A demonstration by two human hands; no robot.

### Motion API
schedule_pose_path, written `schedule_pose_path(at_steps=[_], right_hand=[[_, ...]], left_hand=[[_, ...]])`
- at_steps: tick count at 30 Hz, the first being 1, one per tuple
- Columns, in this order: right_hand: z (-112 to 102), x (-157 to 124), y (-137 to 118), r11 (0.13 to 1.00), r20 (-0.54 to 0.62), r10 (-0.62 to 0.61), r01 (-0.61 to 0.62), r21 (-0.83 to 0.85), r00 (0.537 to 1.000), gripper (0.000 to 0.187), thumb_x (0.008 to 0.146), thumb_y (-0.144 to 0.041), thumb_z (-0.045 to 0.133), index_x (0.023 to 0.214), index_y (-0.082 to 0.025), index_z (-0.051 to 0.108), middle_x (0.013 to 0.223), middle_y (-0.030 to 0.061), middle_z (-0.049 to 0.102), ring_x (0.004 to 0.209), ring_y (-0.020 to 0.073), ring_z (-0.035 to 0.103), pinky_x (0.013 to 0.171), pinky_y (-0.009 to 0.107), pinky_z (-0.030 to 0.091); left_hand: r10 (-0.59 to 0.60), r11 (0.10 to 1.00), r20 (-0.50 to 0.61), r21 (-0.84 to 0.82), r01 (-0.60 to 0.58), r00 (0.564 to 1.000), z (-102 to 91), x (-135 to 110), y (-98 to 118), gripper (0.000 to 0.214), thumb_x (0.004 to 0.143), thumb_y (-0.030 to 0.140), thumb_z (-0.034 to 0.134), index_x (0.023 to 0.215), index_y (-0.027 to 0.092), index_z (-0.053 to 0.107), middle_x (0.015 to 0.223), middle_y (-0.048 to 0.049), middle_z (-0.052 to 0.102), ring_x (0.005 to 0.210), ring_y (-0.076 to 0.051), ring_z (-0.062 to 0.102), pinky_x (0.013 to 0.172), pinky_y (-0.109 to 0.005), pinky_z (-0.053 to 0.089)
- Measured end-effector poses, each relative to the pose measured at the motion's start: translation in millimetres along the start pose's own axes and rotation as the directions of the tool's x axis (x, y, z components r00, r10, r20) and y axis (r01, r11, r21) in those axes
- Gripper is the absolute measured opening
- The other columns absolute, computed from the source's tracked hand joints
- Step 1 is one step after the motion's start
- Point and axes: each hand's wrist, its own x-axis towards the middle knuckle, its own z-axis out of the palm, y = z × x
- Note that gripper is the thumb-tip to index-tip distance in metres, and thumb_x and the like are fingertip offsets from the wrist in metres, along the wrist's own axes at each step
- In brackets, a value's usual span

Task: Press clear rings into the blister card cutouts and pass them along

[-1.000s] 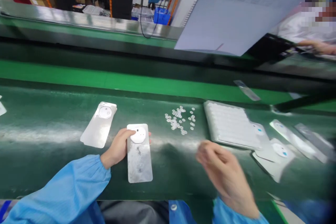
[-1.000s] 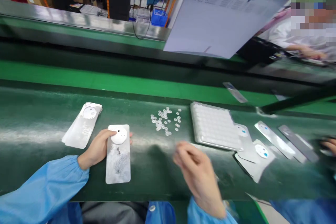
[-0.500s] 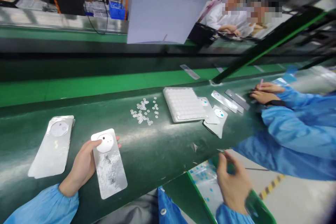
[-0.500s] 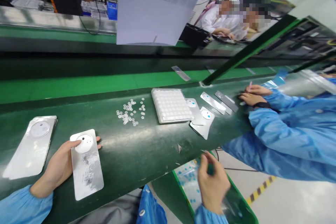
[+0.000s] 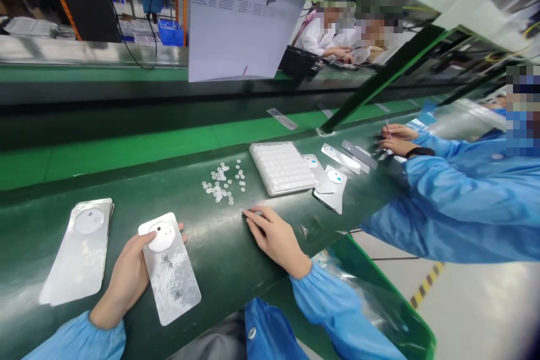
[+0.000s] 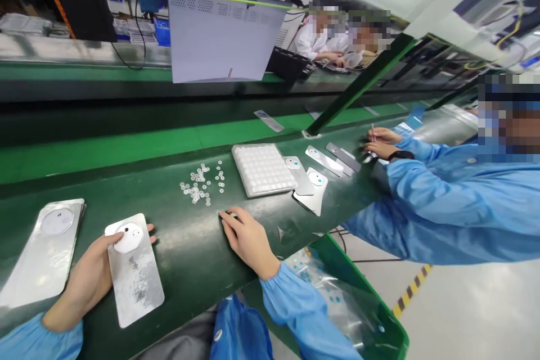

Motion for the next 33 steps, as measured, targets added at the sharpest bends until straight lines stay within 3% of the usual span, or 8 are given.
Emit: schedule_pose_path(at_steps=[7, 10, 14, 19, 23, 26, 33], right_hand=[[-22.1, -71.5, -21.5, 0.999, -0.004, 0.046, -0.045, 0.029, 0.999, 0.025, 0.101, -0.035, 0.064, 0.119, -0.020, 0.074, 0.097, 0.0093, 0.072, 0.082, 0.0215, 0.068, 0.070, 0.035, 0.054], [-22.1, -76.9, -27.7, 0.997, -0.029, 0.055, -0.054, 0.054, 0.998, 0.028, 0.101, -0.032, 0.064, 0.126, -0.021, 0.072, 0.100, 0.0102, 0.072, 0.084, 0.0219, 0.067, 0.071, 0.036, 0.052], [-25.3, -74.7, -28.8, 0.994, 0.030, 0.069, -0.071, 0.080, 0.997, 0.028, 0.103, -0.029, 0.061, 0.128, -0.023, 0.072, 0.102, 0.0093, 0.072, 0.084, 0.0209, 0.066, 0.071, 0.036, 0.049], [-34.7, -82.4, -35.5, 0.975, 0.122, -0.104, 0.077, 0.209, 0.987, 0.039, 0.099, -0.048, 0.067, 0.128, -0.022, 0.070, 0.106, 0.0114, 0.073, 0.083, 0.0216, 0.066, 0.069, 0.037, 0.048], [-35.7, -89.0, -46.9, 0.927, 0.105, -0.181, 0.134, 0.349, 0.978, 0.022, 0.103, -0.024, 0.062, 0.124, -0.022, 0.069, 0.097, 0.0083, 0.073, 0.086, 0.0206, 0.068, 0.072, 0.036, 0.052], [-35.8, -89.1, -53.6, 0.896, 0.131, -0.140, 0.069, 0.439, 0.982, 0.024, 0.104, -0.014, 0.055, 0.118, -0.023, 0.072, 0.093, 0.0067, 0.072, 0.084, 0.0195, 0.069, 0.073, 0.034, 0.056], [-45.1, -84.4, -64.5, 0.827, 0.289, 0.069, -0.217, 0.519, 0.955, 0.026, 0.105, -0.023, 0.054, 0.101, -0.025, 0.079, 0.093, 0.0083, 0.074, 0.082, 0.0193, 0.072, 0.070, 0.029, 0.061]], left_hand=[[-0.012, 1.000, -0.016, 0.014, 0.012, 1.000, 3.2, 2.6, -3.2, 0.047, 0.073, 0.032, 0.081, 0.114, 0.010, 0.078, 0.121, -0.0169, 0.077, 0.112, -0.042, 0.072, 0.079, -0.041, 0.065], [-0.002, 0.998, -0.001, 0.059, 0.002, 1.000, 3.9, 2.6, -2.8, 0.042, 0.077, 0.034, 0.078, 0.110, 0.009, 0.079, 0.121, -0.0167, 0.077, 0.110, -0.041, 0.073, 0.079, -0.040, 0.065], [0.004, 0.997, 0.008, 0.080, -0.005, 1.000, 3.8, 2.6, -1.8, 0.046, 0.079, 0.033, 0.076, 0.118, 0.009, 0.076, 0.123, -0.0164, 0.076, 0.111, -0.040, 0.073, 0.080, -0.040, 0.066], [0.024, 0.996, -0.026, 0.086, -0.022, 0.999, 6.0, 1.7, -1.2, 0.059, 0.082, 0.033, 0.074, 0.136, 0.009, 0.066, 0.128, -0.0169, 0.074, 0.116, -0.039, 0.071, 0.088, -0.041, 0.064], [0.047, 0.995, -0.013, 0.087, -0.045, 0.999, 4.7, 1.7, -2.2, 0.073, 0.084, 0.031, 0.072, 0.152, 0.018, 0.050, 0.124, -0.0150, 0.076, 0.112, -0.037, 0.073, 0.091, -0.046, 0.062], [0.047, 0.995, 0.011, 0.086, -0.048, 0.999, 1.6, 2.2, -3.7, 0.074, 0.086, 0.031, 0.071, 0.155, 0.022, 0.046, 0.123, -0.0147, 0.076, 0.110, -0.037, 0.074, 0.095, -0.051, 0.059], [0.062, 0.995, 0.023, 0.071, -0.064, 0.998, 2.1, 2.1, -7.3, 0.075, 0.087, 0.031, 0.071, 0.156, 0.019, 0.043, 0.120, -0.0160, 0.077, 0.109, -0.037, 0.074, 0.094, -0.050, 0.058]])
